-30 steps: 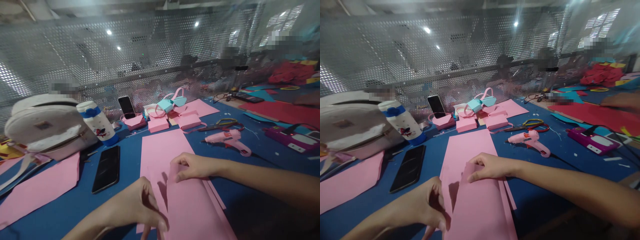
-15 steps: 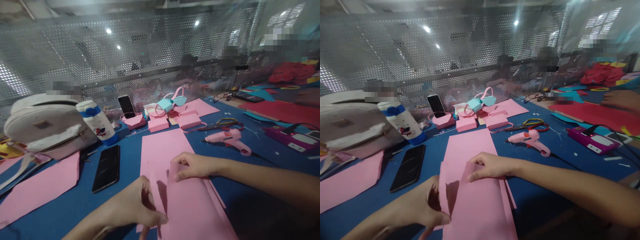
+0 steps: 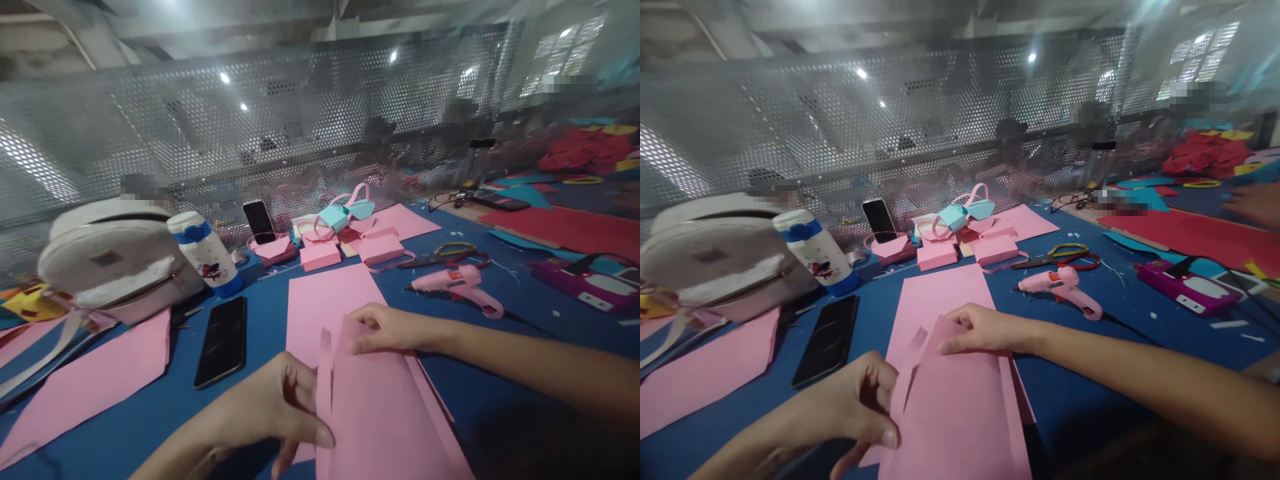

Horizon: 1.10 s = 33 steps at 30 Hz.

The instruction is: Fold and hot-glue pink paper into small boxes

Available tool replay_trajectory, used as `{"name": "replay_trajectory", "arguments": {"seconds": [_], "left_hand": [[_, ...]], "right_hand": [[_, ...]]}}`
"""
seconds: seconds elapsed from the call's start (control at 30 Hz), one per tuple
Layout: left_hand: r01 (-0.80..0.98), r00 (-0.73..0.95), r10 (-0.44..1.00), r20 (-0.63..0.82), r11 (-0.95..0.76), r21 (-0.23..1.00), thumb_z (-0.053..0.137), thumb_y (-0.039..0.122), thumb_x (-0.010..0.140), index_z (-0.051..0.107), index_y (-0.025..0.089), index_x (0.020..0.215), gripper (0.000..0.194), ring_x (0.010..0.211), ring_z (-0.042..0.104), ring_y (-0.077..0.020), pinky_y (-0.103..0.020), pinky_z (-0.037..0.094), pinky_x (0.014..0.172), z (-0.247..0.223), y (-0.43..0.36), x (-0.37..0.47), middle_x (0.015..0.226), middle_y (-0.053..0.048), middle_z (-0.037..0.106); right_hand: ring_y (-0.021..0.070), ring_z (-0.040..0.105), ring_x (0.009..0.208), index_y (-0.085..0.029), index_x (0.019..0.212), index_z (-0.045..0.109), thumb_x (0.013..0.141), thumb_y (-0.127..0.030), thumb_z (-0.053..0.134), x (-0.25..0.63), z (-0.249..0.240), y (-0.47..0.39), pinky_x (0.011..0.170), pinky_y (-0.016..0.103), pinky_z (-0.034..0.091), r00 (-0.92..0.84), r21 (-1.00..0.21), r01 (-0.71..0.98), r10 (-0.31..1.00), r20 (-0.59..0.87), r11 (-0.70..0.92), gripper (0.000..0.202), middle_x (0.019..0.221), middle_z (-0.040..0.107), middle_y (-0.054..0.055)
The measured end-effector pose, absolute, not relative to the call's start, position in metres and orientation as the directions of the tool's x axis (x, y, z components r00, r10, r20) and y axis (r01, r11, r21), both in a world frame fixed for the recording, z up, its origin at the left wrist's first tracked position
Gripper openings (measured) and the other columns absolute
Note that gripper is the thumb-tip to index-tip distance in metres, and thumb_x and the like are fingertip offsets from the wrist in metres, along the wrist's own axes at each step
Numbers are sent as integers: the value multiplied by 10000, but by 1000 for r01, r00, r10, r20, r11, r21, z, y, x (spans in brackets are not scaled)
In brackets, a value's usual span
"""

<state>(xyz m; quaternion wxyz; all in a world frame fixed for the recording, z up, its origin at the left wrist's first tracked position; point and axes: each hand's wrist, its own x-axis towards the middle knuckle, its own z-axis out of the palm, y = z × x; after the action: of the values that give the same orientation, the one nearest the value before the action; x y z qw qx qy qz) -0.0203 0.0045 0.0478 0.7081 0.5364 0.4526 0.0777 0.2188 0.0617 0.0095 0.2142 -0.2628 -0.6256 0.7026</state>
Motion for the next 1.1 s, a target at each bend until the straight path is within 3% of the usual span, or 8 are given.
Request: {"name": "replay_trajectory", "arguments": {"seconds": [0.17,0.43,0.57,0.67,0.77,0.87,0.97,1.1], "left_hand": [[310,601,648,-469,352,883,892,317,548,628,121,527,329,358,565,-95,-156,410,358,63,3,-27,448,2,609],[216,660,656,-367,301,929,923,362,555,733,107,606,322,472,629,-122,-216,541,489,98,-17,-46,554,-41,675],[179,668,659,-346,309,934,914,393,565,740,110,637,340,421,585,-102,-189,477,420,99,-27,-45,531,-35,658],[206,629,697,-344,276,939,915,386,548,695,105,583,359,351,484,-47,-136,356,356,94,-30,-39,457,-5,606],[245,614,699,-366,271,931,887,395,573,645,110,578,374,332,503,-57,-139,318,340,85,-27,-37,463,-16,629],[270,587,716,-379,269,925,842,430,624,615,119,635,385,355,577,-98,-150,315,334,70,-18,-43,531,-49,687],[329,502,759,-415,276,903,847,448,609,507,159,598,447,373,613,-121,-148,336,327,49,-5,-50,453,16,617],[362,444,771,-457,312,878,864,487,554,457,180,591,511,485,701,-191,-157,384,337,27,15,-57,427,49,561]], "right_hand": [[126,650,734,-122,962,698,673,-420,863,226,35,62,697,206,518,-804,-990,4,589,-86,-139,446,868,696,22],[161,664,752,-119,909,702,547,-385,914,261,86,38,686,234,536,-889,-982,185,421,-179,-26,496,848,705,18],[187,682,808,-124,1024,698,666,-370,845,274,117,25,712,255,540,-868,-977,213,456,-198,-18,459,961,720,56],[138,634,644,-155,1119,669,777,-392,755,276,142,27,558,208,475,-837,-930,333,503,-216,155,424,851,705,20],[115,549,569,-180,1109,680,817,-345,719,272,155,36,479,195,366,-772,-697,518,622,-130,496,337,713,643,-18],[180,625,782,-197,1150,686,843,-227,655,261,147,46,598,229,425,-730,-467,604,684,3,646,310,928,694,41],[249,615,1086,-181,1247,639,884,-181,612,243,118,52,891,320,465,-754,-409,575,653,71,708,364,1224,667,90],[276,427,1363,-99,1393,521,940,-274,608,215,68,47,1144,402,312,-841,-386,445,525,131,808,493,1459,499,163]]}}
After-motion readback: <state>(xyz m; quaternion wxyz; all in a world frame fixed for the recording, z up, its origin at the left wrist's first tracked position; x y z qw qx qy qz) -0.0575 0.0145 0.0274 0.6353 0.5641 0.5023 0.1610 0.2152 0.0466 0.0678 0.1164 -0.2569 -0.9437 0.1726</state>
